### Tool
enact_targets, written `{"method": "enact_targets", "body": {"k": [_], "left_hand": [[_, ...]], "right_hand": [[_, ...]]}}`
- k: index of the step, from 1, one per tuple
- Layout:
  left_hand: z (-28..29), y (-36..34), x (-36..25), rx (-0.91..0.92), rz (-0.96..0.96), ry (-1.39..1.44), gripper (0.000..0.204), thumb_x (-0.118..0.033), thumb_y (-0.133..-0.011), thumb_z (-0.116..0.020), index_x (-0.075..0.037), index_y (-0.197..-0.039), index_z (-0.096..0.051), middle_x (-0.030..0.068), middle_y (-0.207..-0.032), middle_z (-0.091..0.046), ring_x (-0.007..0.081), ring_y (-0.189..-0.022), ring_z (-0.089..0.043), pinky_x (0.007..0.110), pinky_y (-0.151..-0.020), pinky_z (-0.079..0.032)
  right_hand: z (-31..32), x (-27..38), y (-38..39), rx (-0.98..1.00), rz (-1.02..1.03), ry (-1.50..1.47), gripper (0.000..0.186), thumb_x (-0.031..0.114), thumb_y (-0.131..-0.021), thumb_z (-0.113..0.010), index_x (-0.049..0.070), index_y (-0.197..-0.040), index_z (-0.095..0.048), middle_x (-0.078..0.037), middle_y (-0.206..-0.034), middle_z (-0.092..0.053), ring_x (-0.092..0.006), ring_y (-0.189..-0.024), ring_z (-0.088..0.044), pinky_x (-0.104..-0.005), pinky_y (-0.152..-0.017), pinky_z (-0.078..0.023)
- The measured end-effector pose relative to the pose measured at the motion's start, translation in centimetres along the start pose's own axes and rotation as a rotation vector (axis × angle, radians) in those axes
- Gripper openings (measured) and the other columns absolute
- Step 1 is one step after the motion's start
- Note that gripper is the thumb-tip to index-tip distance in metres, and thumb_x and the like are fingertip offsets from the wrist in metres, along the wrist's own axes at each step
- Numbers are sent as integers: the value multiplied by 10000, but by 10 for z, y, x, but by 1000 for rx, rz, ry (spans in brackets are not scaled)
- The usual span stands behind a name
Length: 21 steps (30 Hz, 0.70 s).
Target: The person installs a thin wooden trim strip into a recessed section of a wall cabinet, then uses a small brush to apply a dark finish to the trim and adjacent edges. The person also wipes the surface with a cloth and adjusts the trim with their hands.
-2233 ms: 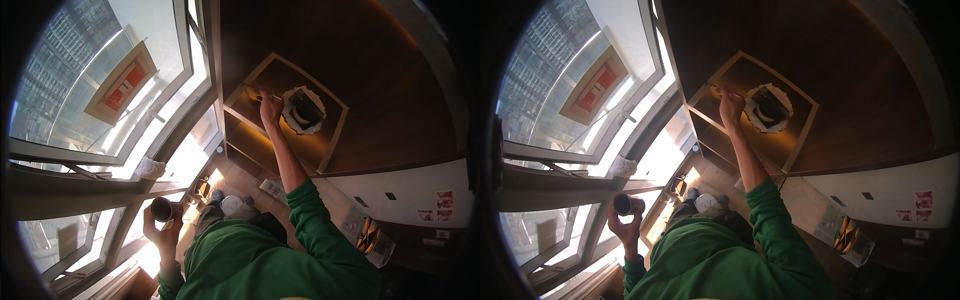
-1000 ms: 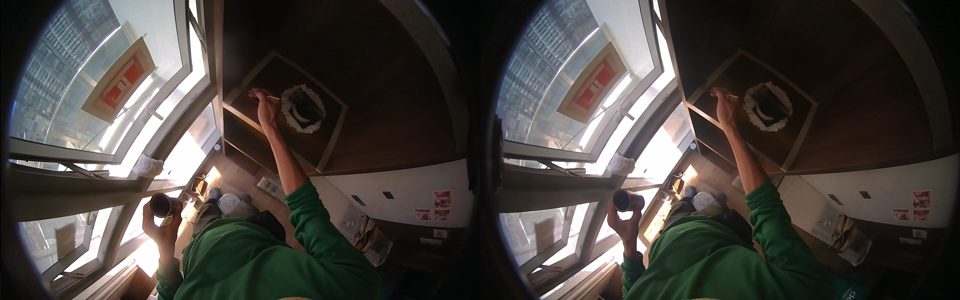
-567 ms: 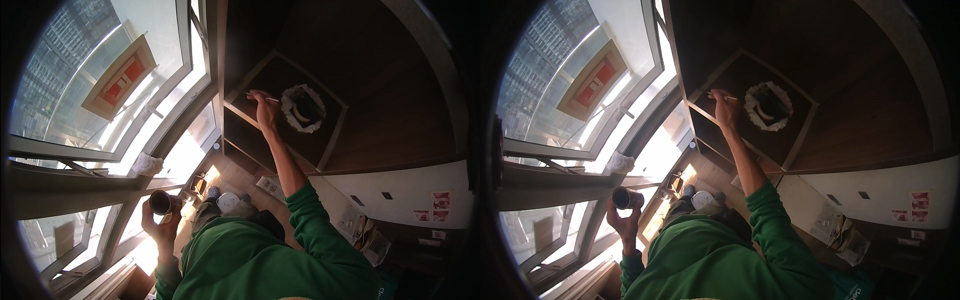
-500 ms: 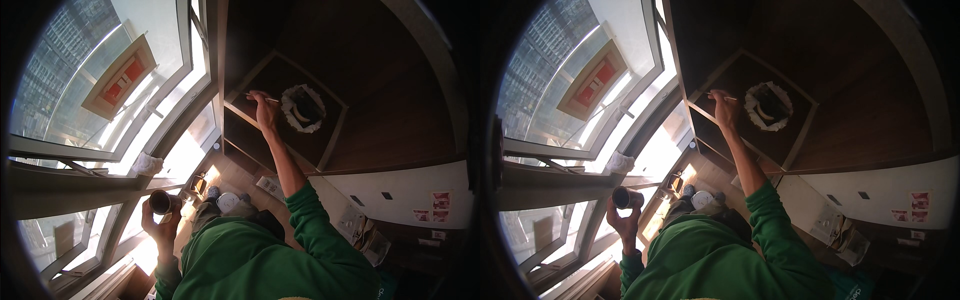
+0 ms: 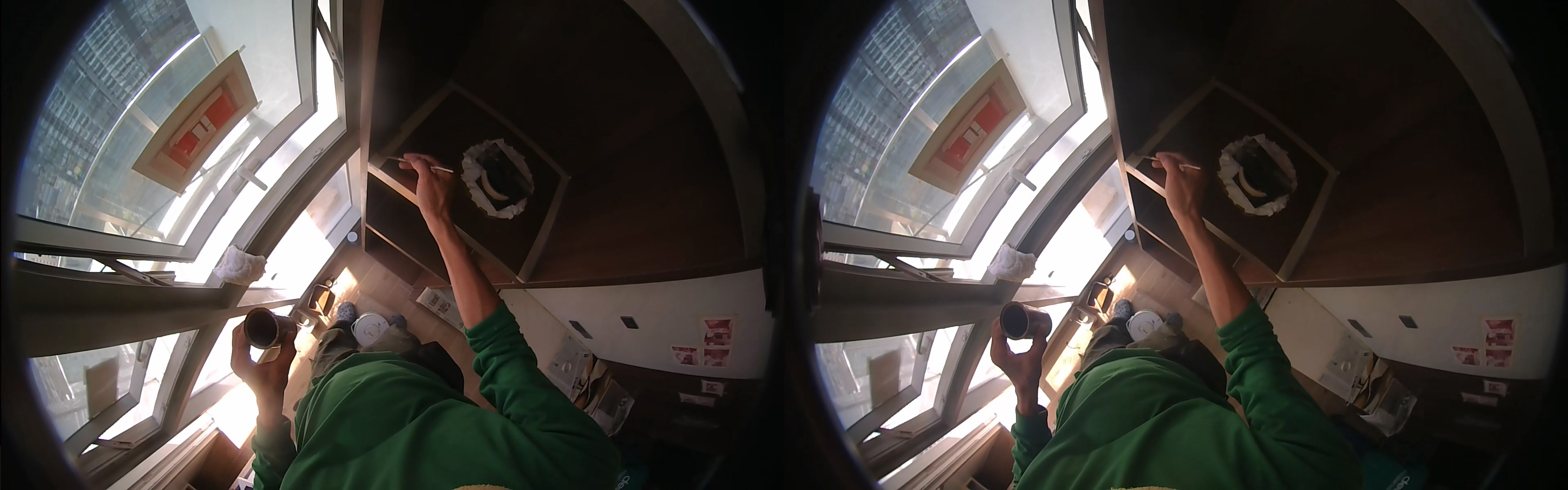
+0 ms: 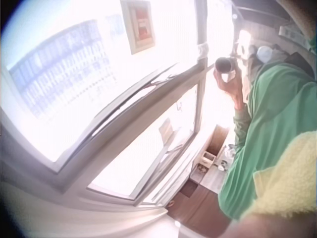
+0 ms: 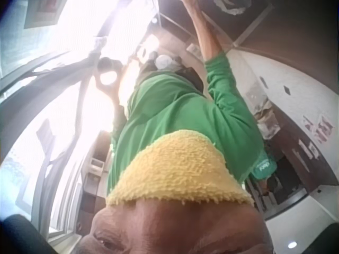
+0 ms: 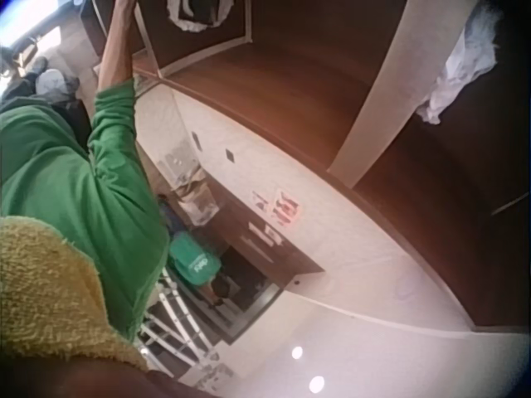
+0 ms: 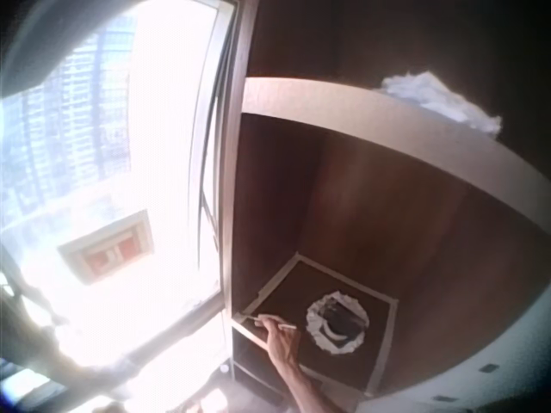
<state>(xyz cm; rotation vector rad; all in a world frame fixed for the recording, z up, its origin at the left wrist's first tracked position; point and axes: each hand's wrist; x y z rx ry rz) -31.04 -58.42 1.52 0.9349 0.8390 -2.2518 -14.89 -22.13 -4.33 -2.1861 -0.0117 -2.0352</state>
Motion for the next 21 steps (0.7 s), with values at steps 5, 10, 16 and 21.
{"method": "enact_targets", "body": {"k": [5,10,16,21], "left_hand": [[0,0,2,-14,-4,-4,461,-113,-654,-890,-25,-1056,-683,96,-987,-670,251,-897,-672,354,-814,-539],[-1,1,4,-8,4,-5,470,-112,-651,-889,-27,-1067,-685,101,-996,-673,260,-906,-677,359,-820,-543],[-1,1,8,-5,12,-5,478,-114,-651,-887,-28,-1077,-688,107,-1007,-678,267,-916,-680,365,-826,-548],[-3,1,10,-10,12,4,475,-109,-652,-888,-27,-1075,-688,107,-1011,-678,265,-920,-680,364,-829,-548]], "right_hand": [[-1,3,4,27,-6,-2,245,143,-961,-585,-39,-1005,-743,-125,-887,-761,-187,-886,-729,-288,-871,-524],[-3,2,9,38,-15,-8,247,140,-970,-578,-46,-1008,-737,-124,-899,-760,-184,-892,-727,-291,-874,-522],[-3,3,14,45,-25,14,251,134,-973,-577,-59,-1013,-732,-126,-918,-764,-188,-895,-734,-285,-876,-522],[-4,5,17,52,-32,28,250,131,-968,-584,-62,-1019,-735,-129,-919,-766,-193,-887,-740,-283,-879,-526]]}}
Point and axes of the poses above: each hand's wrist, its own y-axis away from the middle knuckle, its own z-axis out of the back of the hand, x = y × z
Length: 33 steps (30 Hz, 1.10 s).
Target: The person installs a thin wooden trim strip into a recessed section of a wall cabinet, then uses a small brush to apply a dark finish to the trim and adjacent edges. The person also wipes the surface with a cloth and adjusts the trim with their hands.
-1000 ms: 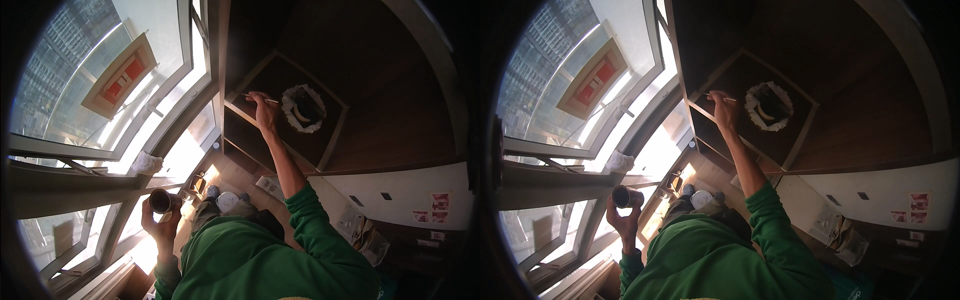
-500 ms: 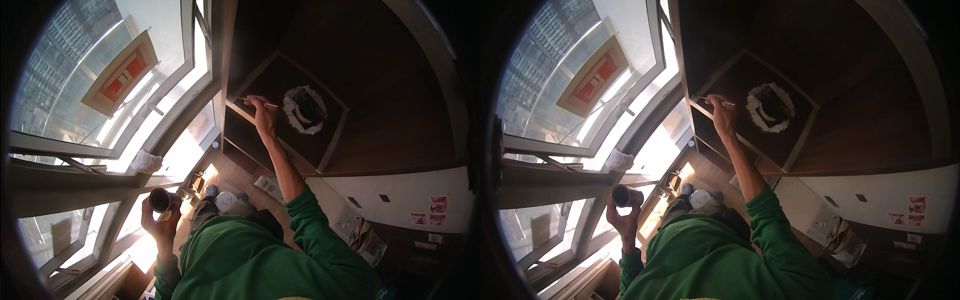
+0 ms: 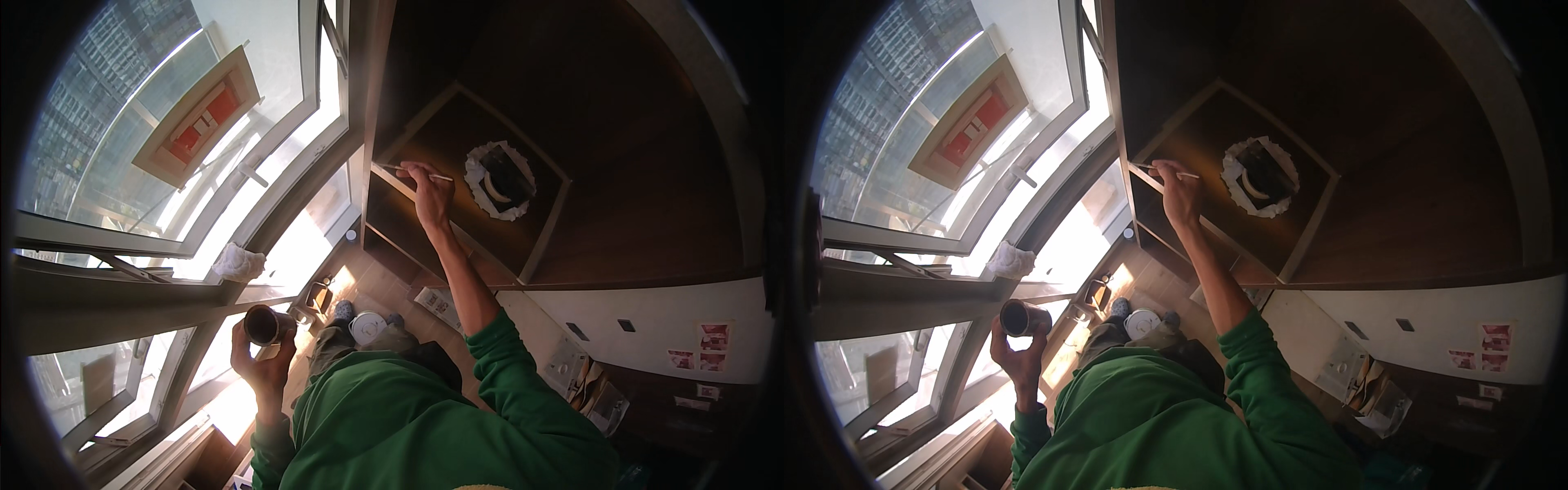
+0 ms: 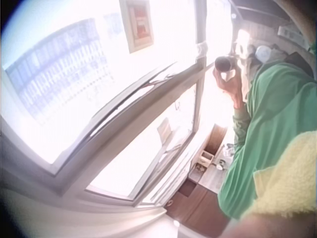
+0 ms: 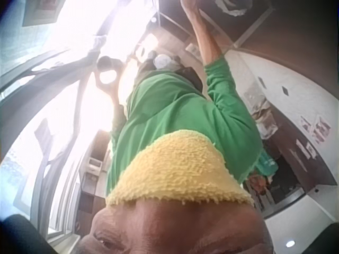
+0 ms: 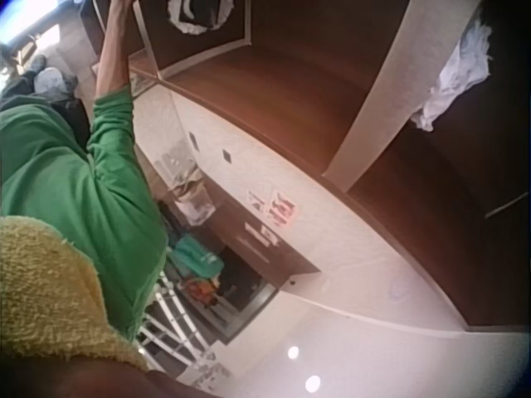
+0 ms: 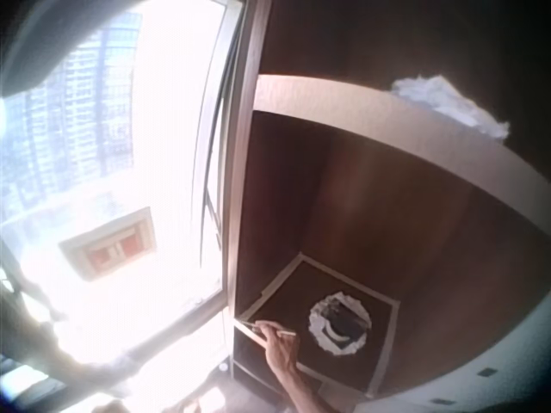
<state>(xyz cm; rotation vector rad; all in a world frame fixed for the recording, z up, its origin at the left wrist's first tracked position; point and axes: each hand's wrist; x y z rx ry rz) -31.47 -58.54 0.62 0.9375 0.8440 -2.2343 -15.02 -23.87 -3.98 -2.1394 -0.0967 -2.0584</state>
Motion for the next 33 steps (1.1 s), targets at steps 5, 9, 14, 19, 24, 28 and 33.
{"method": "enact_targets", "body": {"k": [5,9,14,19,24,28,33], "left_hand": [[0,-1,1,6,0,9,468,-110,-655,-892,-29,-1068,-687,103,-1006,-675,258,-921,-677,358,-831,-544],[0,-2,0,4,12,15,467,-114,-656,-893,-30,-1067,-688,99,-1000,-674,255,-915,-675,355,-832,-541],[-1,-2,2,6,18,19,459,-113,-661,-886,-30,-1068,-688,94,-1003,-673,249,-916,-674,352,-832,-539],[-1,-4,0,9,2,4,458,-110,-662,-883,-31,-1069,-689,90,-1009,-674,239,-916,-675,347,-834,-538],[0,-4,-2,20,20,-1,459,-107,-661,-889,-33,-1069,-692,87,-1002,-675,232,-916,-675,343,-833,-537],[-1,-6,-4,19,9,12,465,-109,-670,-887,-39,-1084,-686,75,-1009,-679,217,-928,-671,343,-852,-528],[-6,-9,-6,55,13,27,472,-105,-693,-874,-49,-1120,-681,48,-1045,-689,186,-960,-668,343,-892,-520]], "right_hand": [[-1,12,7,12,-35,-42,237,107,-962,-581,-67,-1013,-734,-131,-924,-763,-196,-882,-741,-287,-891,-525],[9,0,-2,-10,12,-40,227,81,-955,-572,-72,-1001,-733,-133,-931,-758,-196,-872,-741,-288,-894,-524],[9,-4,-7,2,6,-53,257,158,-941,-623,-58,-1009,-745,-120,-908,-774,-175,-857,-723,-280,-811,-510],[11,-9,-21,-24,88,-27,257,157,-943,-626,-65,-999,-742,-121,-907,-773,-180,-866,-721,-293,-831,-521],[18,-9,-44,-89,109,49,251,157,-936,-619,-54,-974,-749,-126,-922,-776,-201,-875,-730,-297,-847,-526],[24,-8,-62,-172,139,151,253,156,-928,-603,-43,-951,-757,-133,-944,-780,-215,-877,-739,-309,-854,-526],[38,1,-61,-214,169,85,263,149,-929,-591,-46,-991,-755,-129,-963,-778,-210,-921,-740,-315,-875,-520]]}}
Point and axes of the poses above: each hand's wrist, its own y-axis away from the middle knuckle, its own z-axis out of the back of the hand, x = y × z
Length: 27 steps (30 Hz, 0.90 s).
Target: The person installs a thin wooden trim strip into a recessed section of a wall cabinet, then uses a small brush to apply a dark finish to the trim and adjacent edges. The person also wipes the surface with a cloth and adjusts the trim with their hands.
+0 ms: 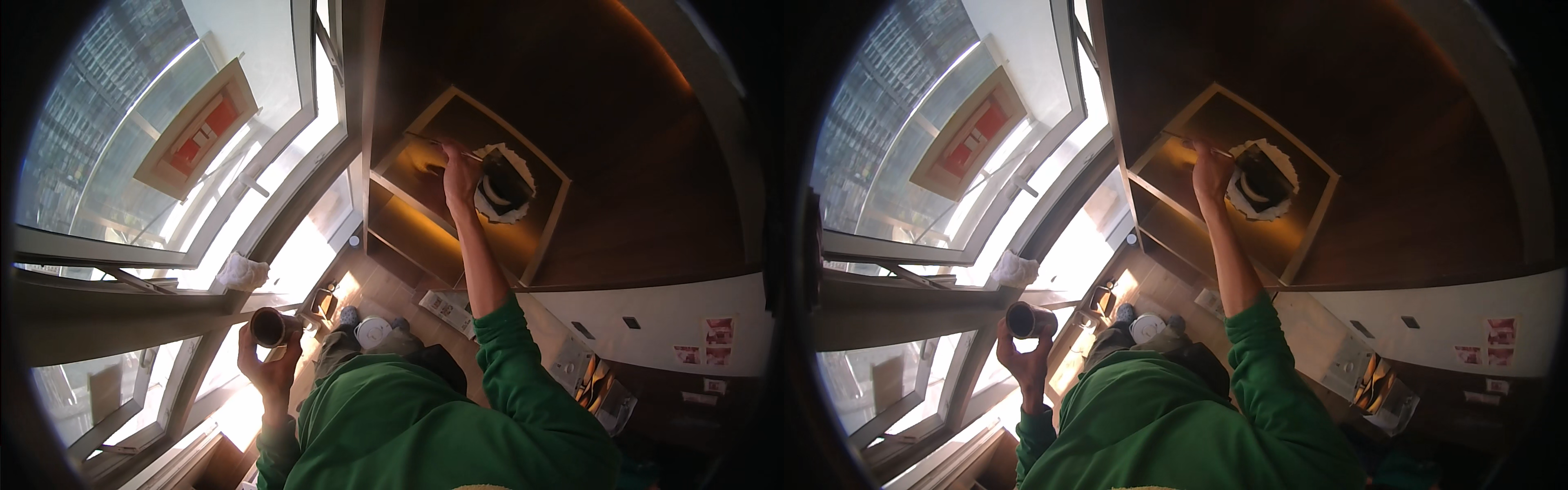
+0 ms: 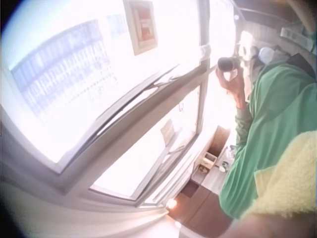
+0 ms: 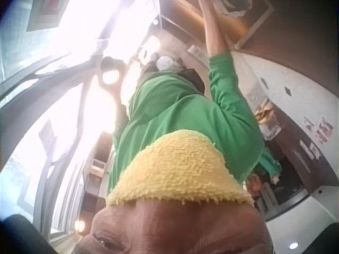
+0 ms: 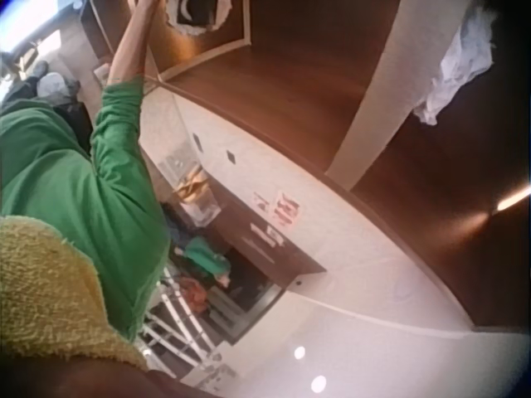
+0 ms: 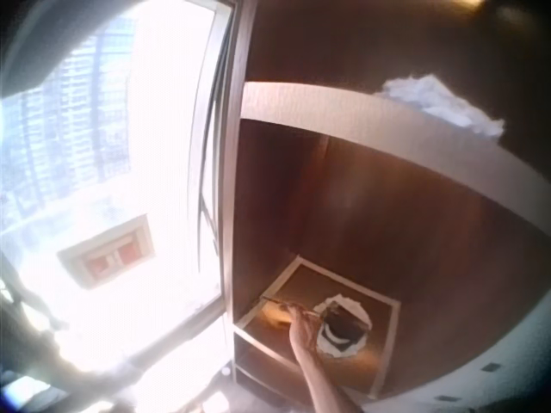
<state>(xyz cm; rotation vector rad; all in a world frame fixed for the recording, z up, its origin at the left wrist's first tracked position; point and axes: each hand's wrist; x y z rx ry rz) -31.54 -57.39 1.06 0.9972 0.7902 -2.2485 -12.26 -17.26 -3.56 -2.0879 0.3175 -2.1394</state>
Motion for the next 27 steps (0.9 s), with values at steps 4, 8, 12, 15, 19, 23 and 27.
{"method": "enact_targets", "body": {"k": [4,8,12,15,19,23,27], "left_hand": [[-15,-12,-4,-19,-153,60,486,-99,-677,-898,-26,-1108,-685,113,-1034,-691,262,-934,-699,363,-828,-563],[-46,-39,-23,54,-313,160,633,-110,-652,-903,-28,-1227,-652,130,-1072,-694,270,-971,-691,373,-841,-568],[-74,-70,-49,106,-463,229,715,-126,-607,-891,-43,-1271,-640,131,-1084,-674,302,-976,-651,420,-839,-518],[-83,-87,-65,159,-522,210,664,-94,-627,-891,-54,-1250,-664,133,-1152,-666,280,-1038,-668,390,-896,-548],[-90,-100,-82,179,-624,203,691,-54,-590,-870,-56,-1250,-665,136,-1169,-664,310,-1053,-655,409,-921,-533],[-96,-109,-87,193,-682,247,690,-51,-584,-874,-66,-1241,-666,127,-1177,-665,313,-1056,-644,416,-915,-512],[-102,-111,-93,205,-709,299,699,-57,-570,-874,-77,-1236,-663,111,-1157,-668,314,-1033,-627,428,-907,-481]], "right_hand": [[30,68,51,71,-157,-213,306,166,-969,-544,-34,-1137,-704,-135,-1065,-752,-214,-1011,-717,-342,-922,-516],[57,115,94,184,-306,-378,287,113,-948,-552,-53,-1102,-729,-152,-1028,-762,-220,-956,-731,-330,-906,-538],[75,184,119,442,-153,-286,288,115,-953,-546,-54,-1111,-717,-159,-994,-756,-200,-954,-730,-335,-890,-546],[82,228,135,536,-43,-162,223,62,-921,-580,-55,-1055,-715,-153,-946,-752,-190,-916,-734,-314,-821,-564],[71,248,158,485,149,54,112,-32,-864,-656,-24,-952,-725,-105,-863,-742,-144,-761,-711,-281,-632,-546],[48,235,161,450,472,331,119,-21,-855,-741,19,-965,-763,-60,-800,-703,-113,-625,-640,-272,-534,-494],[31,221,161,387,646,529,141,36,-848,-762,32,-988,-756,-55,-725,-634,-188,-611,-630,-316,-535,-485]]}}
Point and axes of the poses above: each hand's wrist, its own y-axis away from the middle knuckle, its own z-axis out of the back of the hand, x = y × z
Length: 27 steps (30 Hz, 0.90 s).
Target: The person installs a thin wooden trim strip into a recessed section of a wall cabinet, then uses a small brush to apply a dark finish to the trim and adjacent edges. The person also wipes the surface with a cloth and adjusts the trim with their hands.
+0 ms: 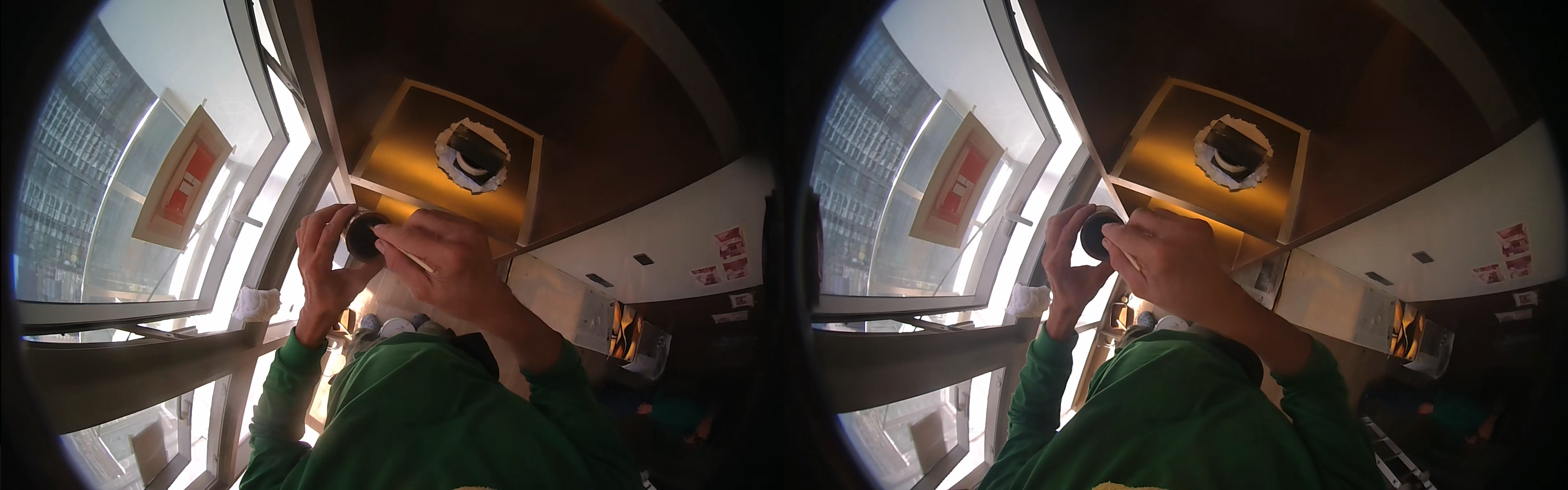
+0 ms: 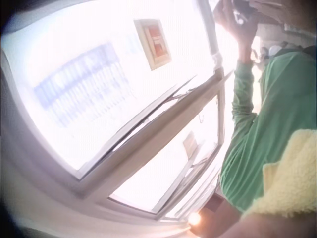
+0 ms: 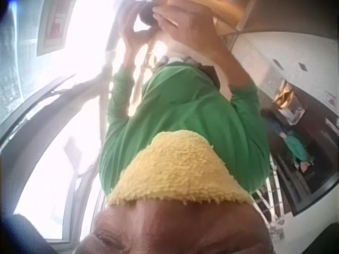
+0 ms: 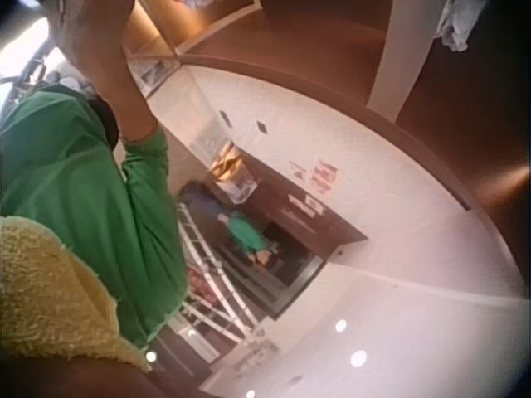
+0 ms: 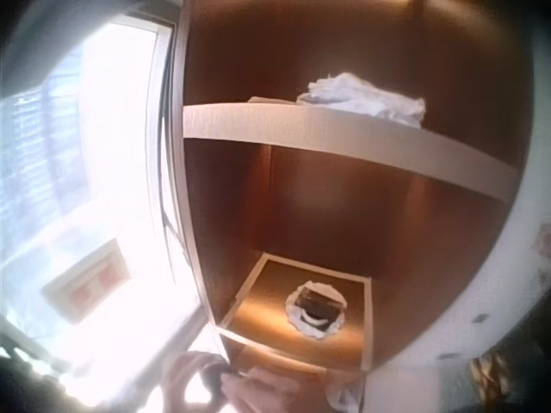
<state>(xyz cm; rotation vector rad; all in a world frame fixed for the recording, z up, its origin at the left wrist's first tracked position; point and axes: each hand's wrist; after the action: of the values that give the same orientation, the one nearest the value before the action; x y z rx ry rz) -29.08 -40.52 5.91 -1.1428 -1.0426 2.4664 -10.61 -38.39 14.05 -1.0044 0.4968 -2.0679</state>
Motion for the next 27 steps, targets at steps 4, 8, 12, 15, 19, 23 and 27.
{"method": "enact_targets", "body": {"k": [4,8,12,15,19,23,27], "left_hand": [[-3,-4,3,0,-28,22,694,-34,-583,-863,-67,-1245,-658,125,-1151,-670,325,-1039,-630,426,-930,-490],[-3,-5,8,14,2,37,684,-35,-599,-864,-61,-1250,-656,128,-1169,-675,325,-1061,-635,422,-942,-494],[-5,-8,5,15,-7,43,664,-38,-608,-866,-60,-1239,-663,130,-1166,-677,324,-1063,-637,424,-939,-496],[-5,-9,7,13,-5,34,650,-41,-612,-869,-59,-1230,-669,130,-1162,-679,323,-1064,-637,424,-935,-498],[-5,-9,4,7,-12,37,642,-39,-611,-864,-58,-1224,-673,129,-1154,-680,323,-1052,-637,425,-930,-497],[-6,-9,3,23,-45,26,646,-53,-605,-865,-65,-1223,-674,125,-1150,-679,322,-1036,-634,427,-928,-482],[-7,-8,4,4,-102,-6,646,-81,-609,-872,-76,-1224,-674,118,-1150,-677,320,-1034,-628,430,-923,-470]], "right_hand": [[-13,0,1,16,-14,105,139,116,-852,-755,68,-983,-748,-41,-721,-623,-221,-648,-643,-357,-571,-499],[-7,-1,3,5,-59,85,144,142,-846,-765,79,-975,-751,-46,-724,-644,-232,-642,-647,-363,-573,-507],[-16,-6,5,-84,-73,108,149,164,-848,-769,85,-974,-754,-47,-731,-668,-239,-638,-652,-370,-568,-508],[-13,-1,9,24,-93,75,142,164,-861,-762,91,-982,-758,-45,-734,-669,-239,-640,-651,-365,-562,-503],[-11,-1,7,-83,-56,65,111,172,-888,-732,125,-865,-634,-25,-713,-622,-205,-631,-620,-354,-568,-498],[-13,-3,10,-62,-22,141,114,180,-881,-746,101,-957,-712,-36,-708,-638,-216,-624,-631,-354,-561,-498],[-9,2,14,-67,-62,192,145,165,-876,-753,87,-998,-750,-46,-714,-654,-221,-618,-637,-355,-555,-497]]}}
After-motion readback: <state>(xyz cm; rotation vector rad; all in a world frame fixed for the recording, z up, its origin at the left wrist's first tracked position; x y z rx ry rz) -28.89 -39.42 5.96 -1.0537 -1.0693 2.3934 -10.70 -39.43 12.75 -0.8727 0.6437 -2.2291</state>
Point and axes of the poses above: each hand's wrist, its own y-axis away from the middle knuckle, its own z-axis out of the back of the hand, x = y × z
